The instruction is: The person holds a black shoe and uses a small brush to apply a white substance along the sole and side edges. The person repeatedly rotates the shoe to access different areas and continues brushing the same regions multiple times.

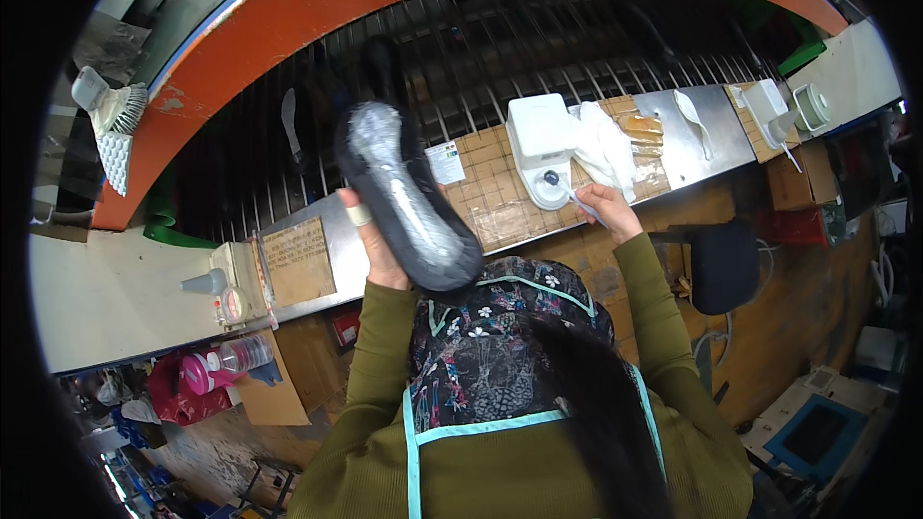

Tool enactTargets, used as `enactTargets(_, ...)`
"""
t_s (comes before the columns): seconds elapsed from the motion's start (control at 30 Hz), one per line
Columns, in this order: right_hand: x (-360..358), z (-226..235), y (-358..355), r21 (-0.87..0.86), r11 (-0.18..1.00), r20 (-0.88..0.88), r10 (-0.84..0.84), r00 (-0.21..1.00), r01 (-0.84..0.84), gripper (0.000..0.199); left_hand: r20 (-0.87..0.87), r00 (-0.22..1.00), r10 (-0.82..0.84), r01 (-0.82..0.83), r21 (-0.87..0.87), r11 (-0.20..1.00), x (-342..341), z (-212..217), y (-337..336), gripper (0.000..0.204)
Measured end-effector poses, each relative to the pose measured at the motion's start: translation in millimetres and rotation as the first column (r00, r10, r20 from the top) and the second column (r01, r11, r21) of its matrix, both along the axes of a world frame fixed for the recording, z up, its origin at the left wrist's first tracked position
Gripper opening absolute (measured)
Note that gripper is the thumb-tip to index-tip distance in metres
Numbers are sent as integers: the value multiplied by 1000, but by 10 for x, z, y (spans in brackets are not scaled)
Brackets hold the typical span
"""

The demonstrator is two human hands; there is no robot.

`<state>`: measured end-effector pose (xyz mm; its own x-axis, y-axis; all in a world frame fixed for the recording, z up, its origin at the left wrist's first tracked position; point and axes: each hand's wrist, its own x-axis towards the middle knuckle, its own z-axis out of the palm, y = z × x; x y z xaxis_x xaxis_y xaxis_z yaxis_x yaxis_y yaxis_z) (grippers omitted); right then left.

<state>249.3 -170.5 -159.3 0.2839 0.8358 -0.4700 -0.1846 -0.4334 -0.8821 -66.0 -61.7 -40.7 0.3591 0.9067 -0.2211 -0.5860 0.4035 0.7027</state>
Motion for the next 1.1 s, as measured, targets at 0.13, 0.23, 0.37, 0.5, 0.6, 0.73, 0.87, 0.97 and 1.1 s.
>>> enactTargets(0.13,-431,1029,233,485,874,379,-173,909,-36,10,-124,989,-76,93,134,987,154,-68,112,97)
enactTargets(0.23,-692,1747,241,688,686,628,-402,666,-235,11,-27,975,-221,221,208,953,269,93,121,93)
enactTargets(0.37,-977,2019,232,776,579,542,-405,737,-252,17,-134,969,-206,243,407,880,395,334,84,96)
enactTargets(0.5,-1088,2015,329,795,574,470,-377,798,-198,16,-171,973,-156,217,443,870,420,457,-3,98)
enactTargets(0.6,-1110,2045,434,795,575,467,-375,801,-194,14,-173,971,-163,227,479,848,346,425,2,91)
enactTargets(0.73,-1122,2128,595,801,564,474,-391,789,-202,14,-245,963,-114,233,537,811,274,460,20,89)
enactTargets(0.87,-1123,2195,759,800,565,478,-394,785,-204,13,-260,961,-94,230,563,794,212,489,22,90)
enactTargets(0.97,-1115,2246,868,807,556,468,-397,790,-198,13,-315,947,-60,242,579,778,186,459,51,98)
enactTargets(1.1,-1085,2293,1006,830,516,471,-443,763,-213,13,-328,944,-44,242,594,767,155,412,69,98)
